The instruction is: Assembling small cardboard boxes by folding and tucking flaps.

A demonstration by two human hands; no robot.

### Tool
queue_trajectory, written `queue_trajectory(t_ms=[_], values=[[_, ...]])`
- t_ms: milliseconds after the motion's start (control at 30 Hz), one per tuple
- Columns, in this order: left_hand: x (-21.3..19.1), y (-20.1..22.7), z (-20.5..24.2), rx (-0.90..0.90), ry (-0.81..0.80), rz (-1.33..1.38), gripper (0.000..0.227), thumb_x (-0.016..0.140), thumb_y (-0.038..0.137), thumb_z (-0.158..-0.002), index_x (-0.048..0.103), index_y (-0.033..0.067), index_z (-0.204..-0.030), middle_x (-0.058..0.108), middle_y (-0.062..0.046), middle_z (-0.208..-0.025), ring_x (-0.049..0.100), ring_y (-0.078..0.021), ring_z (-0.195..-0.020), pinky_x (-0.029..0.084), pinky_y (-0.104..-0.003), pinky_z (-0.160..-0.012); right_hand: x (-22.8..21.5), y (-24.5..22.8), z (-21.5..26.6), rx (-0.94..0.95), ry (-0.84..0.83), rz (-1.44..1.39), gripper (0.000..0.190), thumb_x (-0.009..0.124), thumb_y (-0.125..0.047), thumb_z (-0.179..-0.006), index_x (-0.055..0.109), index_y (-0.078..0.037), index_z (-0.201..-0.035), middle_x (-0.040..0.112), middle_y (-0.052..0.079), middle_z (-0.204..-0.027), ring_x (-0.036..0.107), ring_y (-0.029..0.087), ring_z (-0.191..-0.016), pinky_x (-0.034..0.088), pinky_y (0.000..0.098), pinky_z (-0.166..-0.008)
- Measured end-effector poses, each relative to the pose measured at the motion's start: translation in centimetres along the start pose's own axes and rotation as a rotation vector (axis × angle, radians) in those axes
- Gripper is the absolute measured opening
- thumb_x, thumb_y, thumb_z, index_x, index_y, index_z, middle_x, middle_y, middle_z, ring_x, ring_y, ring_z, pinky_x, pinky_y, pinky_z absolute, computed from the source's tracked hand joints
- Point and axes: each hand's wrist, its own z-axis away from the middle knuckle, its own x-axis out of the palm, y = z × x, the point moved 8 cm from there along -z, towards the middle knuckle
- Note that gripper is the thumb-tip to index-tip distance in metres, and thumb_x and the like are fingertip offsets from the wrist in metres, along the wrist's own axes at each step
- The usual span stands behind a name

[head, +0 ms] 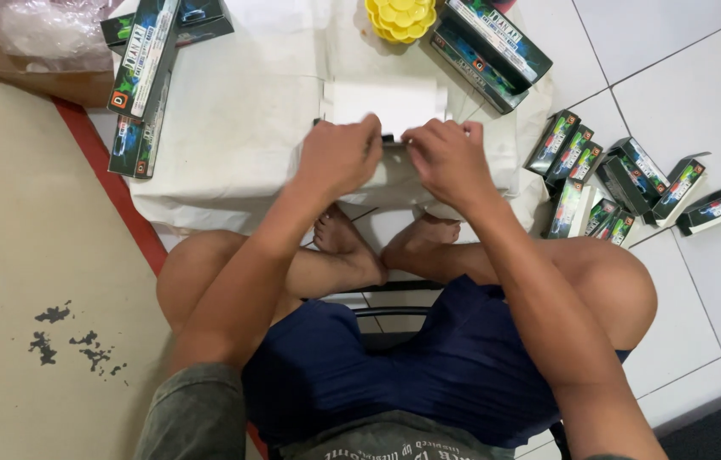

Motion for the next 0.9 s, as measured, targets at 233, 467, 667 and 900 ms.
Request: queue_trajectory(t_ms=[233, 467, 667, 900], values=[[-4.2, -1.0, 0.3, -0.211, 0.038, 0.784, 0.013, 0.055, 0.030, -0.103, 0.059, 0.0178, -0.104, 0.075, -0.010, -0.099, 0.069, -0.0204, -0.089, 0.049, -0.033, -0.070, -10.4, -2.3, -1.8, 0.015, 0.332, -0.352, 0.039, 0.069, -0.019, -0.103, 0.054, -0.003, -0.135, 0.058, 0.018, -0.132, 0.054, 0.036, -0.124, 0.038, 0.0466, -0.105], [-4.2, -4.9, -0.6, -0.085, 0.455, 0.538, 0.020, 0.059, 0.023, -0.105, 0.058, 0.0150, -0.123, 0.060, -0.002, -0.095, 0.056, -0.0192, -0.091, 0.039, -0.036, -0.084, 0.5, 3.8, 0.6, 0.810, -0.104, -1.149, 0.076, 0.075, -0.028, -0.086, 0.035, -0.020, -0.150, 0.050, 0.017, -0.149, 0.055, 0.033, -0.131, 0.056, 0.0479, -0.099], [-2.1, 0.8, -1.0, 0.247, 0.259, -0.137, 0.054, 0.071, 0.043, -0.099, 0.054, 0.0165, -0.144, 0.055, -0.014, -0.129, 0.051, -0.0324, -0.121, 0.039, -0.052, -0.106, 4.4, 4.7, 2.1, 0.870, 0.083, -1.179, 0.054, 0.077, -0.009, -0.090, 0.037, -0.017, -0.126, 0.066, 0.015, -0.109, 0.072, 0.024, -0.091, 0.071, 0.0403, -0.055], [5.9, 0.0, 0.2, 0.287, -0.003, -0.311, 0.072, 0.083, 0.042, -0.085, 0.048, 0.0208, -0.145, 0.050, -0.010, -0.143, 0.048, -0.0335, -0.139, 0.035, -0.049, -0.117, 3.3, 5.7, 2.7, 0.764, 0.161, -1.039, 0.091, 0.080, 0.005, -0.089, 0.014, -0.020, -0.145, 0.041, 0.023, -0.122, 0.069, 0.036, -0.093, 0.076, 0.0479, -0.072]])
